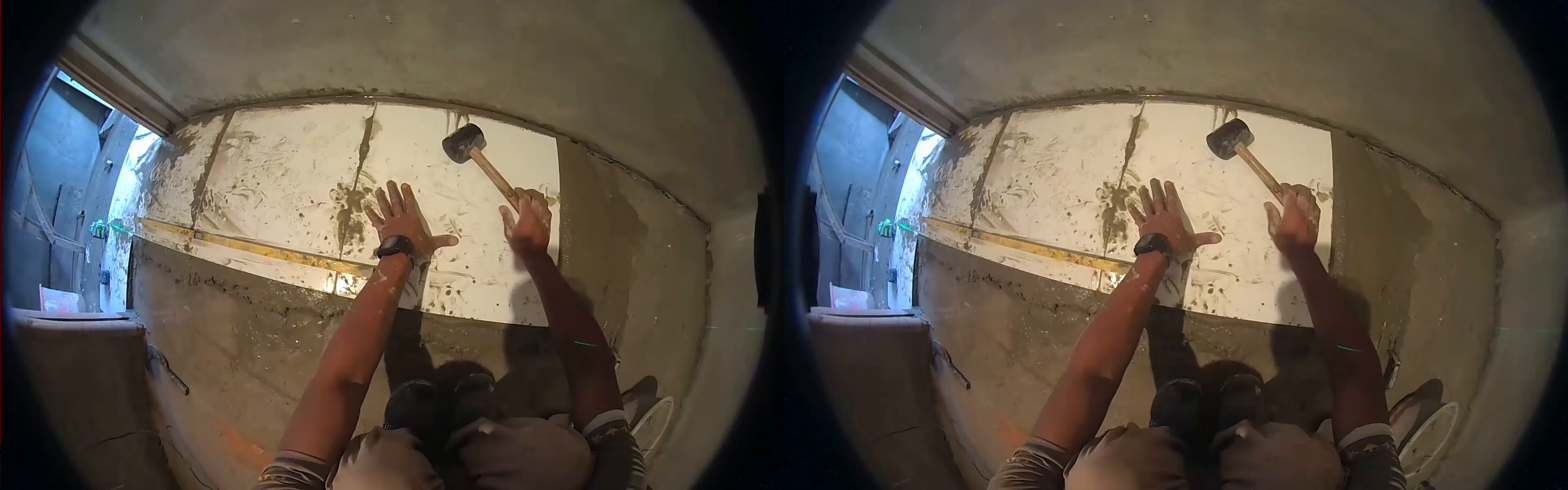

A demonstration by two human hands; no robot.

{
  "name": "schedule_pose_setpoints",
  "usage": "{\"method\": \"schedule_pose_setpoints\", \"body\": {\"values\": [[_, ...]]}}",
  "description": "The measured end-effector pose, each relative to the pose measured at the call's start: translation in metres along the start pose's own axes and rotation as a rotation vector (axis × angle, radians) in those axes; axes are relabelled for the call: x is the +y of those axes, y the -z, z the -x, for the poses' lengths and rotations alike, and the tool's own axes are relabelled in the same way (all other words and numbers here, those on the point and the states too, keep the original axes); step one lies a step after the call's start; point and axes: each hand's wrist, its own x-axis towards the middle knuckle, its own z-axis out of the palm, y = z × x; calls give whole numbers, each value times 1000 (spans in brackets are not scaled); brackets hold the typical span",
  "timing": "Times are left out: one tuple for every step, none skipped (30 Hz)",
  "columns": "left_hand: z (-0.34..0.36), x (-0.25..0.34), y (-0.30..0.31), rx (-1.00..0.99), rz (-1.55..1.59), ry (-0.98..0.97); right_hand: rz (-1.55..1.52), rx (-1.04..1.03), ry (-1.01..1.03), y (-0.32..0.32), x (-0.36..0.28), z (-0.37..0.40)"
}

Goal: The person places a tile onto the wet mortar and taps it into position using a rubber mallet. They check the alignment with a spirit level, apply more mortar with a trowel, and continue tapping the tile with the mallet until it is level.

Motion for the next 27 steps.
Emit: {"method": "schedule_pose_setpoints", "body": {"values": [[-1, -2, -4, 0, 1, -2, 2, 0, 0, 6, -9, 0], [-3, -5, -10, 30, -9, -3, -103, 31, 74, 11, -19, 1], [-4, -7, -12, 62, -20, -4, -209, 63, 149, 16, -28, 3], [15, -6, -7, 190, 20, -90, -154, -125, 74, 16, -42, 12], [29, -12, -14, 191, 21, -87, -299, -96, 185, 17, -51, 15], [43, -21, -21, 330, 117, -256, -305, -224, 159, 29, -72, 15], [61, -26, -22, 466, 212, -422, -313, -355, 132, 37, -90, 17], [85, -30, -26, 481, 356, -420, -321, -362, 133, 39, -103, 17], [111, -33, -22, 494, 499, -411, -401, -407, 178, 38, -114, 17], [127, -43, -25, 495, 507, -424, -483, -454, 224, 37, -126, 19], [141, -55, -31, 492, 505, -402, -497, -470, 231, 38, -138, 19], [152, -70, -40, 498, 441, -349, -534, -505, 247, 39, -151, 18], [160, -84, -48, 505, 377, -296, -571, -538, 266, 37, -162, 17], [165, -99, -55, 536, 319, -238, -533, -562, 320, 33, -172, 16], [167, -111, -58, 544, 316, -219, -543, -568, 337, 29, -182, 15], [169, -123, -61, 588, 241, -171, -519, -630, 347, 24, -193, 15], [172, -132, -65, 628, 166, -124, -493, -693, 355, 21, -202, 17], [172, -138, -66, 624, 170, -95, -426, -681, 398, 16, -211, 18], [172, -143, -67, 628, 169, -83, -431, -685, 409, 12, -218, 20], [171, -147, -68, 629, 150, -65, -398, -779, 370, 8, -225, 20], [170, -151, -71, 628, 131, -51, -362, -872, 326, 3, -230, 20], [169, -154, -74, 583, 140, -29, -333, -853, 342, -9, -228, 24], [169, -156, -78, 582, 142, -29, -332, -854, 342, -14, -224, 29], [169, -157, -79, 588, 99, -22, -365, -756, 344, -13, -221, 33], [170, -157, -81, 593, 56, -17, -397, -658, 344, -12, -216, 37], [171, -157, -84, 588, 58, -24, -394, -689, 327, -8, -204, 40], [171, -156, -85, 593, 35, -17, -389, -687, 316, 2, -191, 42]]}}
